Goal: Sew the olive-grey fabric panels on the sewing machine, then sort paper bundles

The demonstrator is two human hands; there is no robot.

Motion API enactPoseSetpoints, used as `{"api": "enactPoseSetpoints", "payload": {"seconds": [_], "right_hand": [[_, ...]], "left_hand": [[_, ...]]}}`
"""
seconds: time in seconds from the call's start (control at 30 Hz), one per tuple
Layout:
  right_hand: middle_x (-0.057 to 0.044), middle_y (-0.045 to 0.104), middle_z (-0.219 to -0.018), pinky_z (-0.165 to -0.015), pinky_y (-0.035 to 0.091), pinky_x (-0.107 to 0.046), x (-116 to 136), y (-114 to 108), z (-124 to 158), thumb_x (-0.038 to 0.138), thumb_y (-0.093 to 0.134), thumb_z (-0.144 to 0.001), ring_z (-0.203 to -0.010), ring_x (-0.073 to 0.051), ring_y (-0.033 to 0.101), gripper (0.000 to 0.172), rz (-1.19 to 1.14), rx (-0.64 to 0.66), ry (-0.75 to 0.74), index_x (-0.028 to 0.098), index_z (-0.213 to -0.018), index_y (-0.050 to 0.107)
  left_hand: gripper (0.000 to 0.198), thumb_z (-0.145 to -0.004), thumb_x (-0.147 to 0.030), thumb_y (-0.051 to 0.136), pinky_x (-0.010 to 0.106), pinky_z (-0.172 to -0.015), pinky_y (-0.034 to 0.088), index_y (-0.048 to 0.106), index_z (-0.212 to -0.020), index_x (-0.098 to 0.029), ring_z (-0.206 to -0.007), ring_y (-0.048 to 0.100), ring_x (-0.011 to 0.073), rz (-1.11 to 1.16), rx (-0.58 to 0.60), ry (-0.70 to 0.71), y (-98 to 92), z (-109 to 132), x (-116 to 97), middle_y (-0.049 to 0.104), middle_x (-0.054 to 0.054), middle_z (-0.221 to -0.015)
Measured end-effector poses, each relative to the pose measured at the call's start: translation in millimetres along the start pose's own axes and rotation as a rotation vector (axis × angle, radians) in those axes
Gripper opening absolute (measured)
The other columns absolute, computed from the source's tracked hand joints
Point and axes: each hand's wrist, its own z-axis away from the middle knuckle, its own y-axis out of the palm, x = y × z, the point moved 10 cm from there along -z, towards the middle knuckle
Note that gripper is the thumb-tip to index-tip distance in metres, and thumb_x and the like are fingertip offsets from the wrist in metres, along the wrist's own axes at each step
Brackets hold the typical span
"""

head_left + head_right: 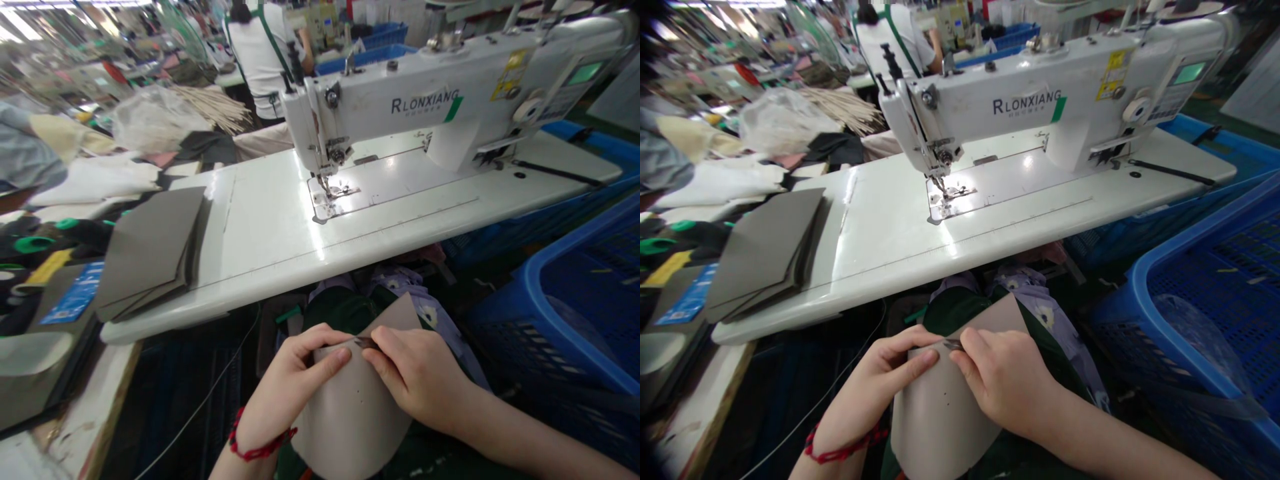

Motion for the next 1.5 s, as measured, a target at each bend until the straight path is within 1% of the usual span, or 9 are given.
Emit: {"api": "enactPoseSetpoints", "payload": {"seconds": [0.2, 0.33, 0.4, 0.5, 0.67, 0.8, 0.93, 1.17, 1.5], "right_hand": [[0.001, 0.057, -0.069, -0.058, 0.024, -0.031, 1, 1, 4, 0.032, 0.038, -0.099, -0.060, -0.015, 0.052, 0.023, 0.003, -0.060, 0.013, 0.021, -0.083, 0.049], [0.001, 0.056, -0.067, -0.058, 0.027, -0.031, 0, 5, 8, 0.031, 0.039, -0.099, -0.059, -0.014, 0.052, 0.022, -0.049, -0.101, 0.020, 0.020, -0.082, 0.049], [0.001, 0.056, -0.067, -0.058, 0.027, -0.030, 3, 5, 6, 0.031, 0.039, -0.099, -0.059, -0.014, 0.052, 0.022, -0.066, -0.093, -0.010, 0.020, -0.082, 0.048], [0.001, 0.057, -0.068, -0.057, 0.026, -0.031, 7, 5, 1, 0.031, 0.039, -0.099, -0.060, -0.014, 0.053, 0.022, -0.025, -0.052, -0.050, 0.021, -0.082, 0.047], [0.001, 0.057, -0.067, -0.057, 0.023, -0.033, 11, 1, -3, 0.030, 0.037, -0.099, -0.059, -0.015, 0.053, 0.023, 0.038, -0.029, -0.062, 0.021, -0.080, 0.046], [0.002, 0.056, -0.065, -0.056, 0.023, -0.031, 5, -2, -1, 0.031, 0.036, -0.100, -0.058, -0.014, 0.052, 0.023, -0.020, -0.037, -0.036, 0.021, -0.080, 0.045], [0.002, 0.057, -0.067, -0.056, 0.024, -0.030, -5, -3, 2, 0.032, 0.037, -0.100, -0.059, -0.014, 0.053, 0.022, -0.038, -0.017, 0.017, 0.021, -0.082, 0.045], [0.001, 0.057, -0.067, -0.056, 0.025, -0.030, -3, -5, 2, 0.034, 0.038, -0.099, -0.060, -0.014, 0.054, 0.023, -0.007, -0.020, 0.013, 0.021, -0.082, 0.047], [0.001, 0.058, -0.068, -0.056, 0.026, -0.031, -4, -5, 2, 0.031, 0.038, -0.099, -0.060, -0.015, 0.054, 0.022, -0.007, -0.019, 0.027, 0.021, -0.082, 0.048]], "left_hand": [[0.024, -0.088, -0.036, 0.062, 0.025, -0.076, 0.041, 0.073, -0.107, -0.027, -0.086, 0.056, 0.0161, 0.004, -0.005, -0.021, 2.5, 0, -1, 0.066, 0.001, -0.091], [0.024, -0.089, -0.038, 0.060, 0.026, -0.076, 0.041, 0.074, -0.105, -0.026, -0.085, 0.057, 0.0165, -0.015, 0.022, -0.035, 6.6, 0, 1, 0.066, 0.001, -0.090], [0.024, -0.090, -0.038, 0.060, 0.026, -0.076, 0.041, 0.074, -0.103, -0.025, -0.084, 0.057, 0.0163, -0.043, 0.038, -0.033, 7.4, 1, -1, 0.064, 0.001, -0.087], [0.023, -0.091, -0.037, 0.058, 0.026, -0.077, 0.042, 0.074, -0.103, -0.025, -0.085, 0.057, 0.0162, -0.096, 0.045, -0.012, 6.1, 2, -8, 0.063, 0.001, -0.087], [0.023, -0.092, -0.034, 0.056, 0.025, -0.078, 0.042, 0.073, -0.104, -0.025, -0.085, 0.057, 0.0158, -0.123, 0.046, 0.007, 5.5, 3, -16, 0.064, 0.001, -0.088], [0.023, -0.091, -0.034, 0.057, 0.026, -0.079, 0.042, 0.072, -0.107, -0.025, -0.089, 0.057, 0.0171, -0.101, 0.035, -0.011, 5.5, 4, -12, 0.067, 0.001, -0.092], [0.024, -0.087, -0.039, 0.063, 0.028, -0.084, 0.041, 0.073, -0.103, -0.025, -0.097, 0.057, 0.0200, -0.084, 0.012, -0.040, 3.3, 2, -6, 0.069, 0.002, -0.097], [0.022, -0.087, -0.039, 0.062, 0.027, -0.077, 0.041, 0.075, -0.100, -0.026, -0.086, 0.056, 0.0170, -0.068, -0.009, -0.033, 1.6, 0, -7, 0.065, 0.002, -0.091], [0.025, -0.088, -0.039, 0.062, 0.026, -0.075, 0.041, 0.074, -0.108, -0.028, -0.086, 0.056, 0.0168, -0.020, 0.009, -0.039, 4.6, 1, -6, 0.065, 0.002, -0.094]]}}
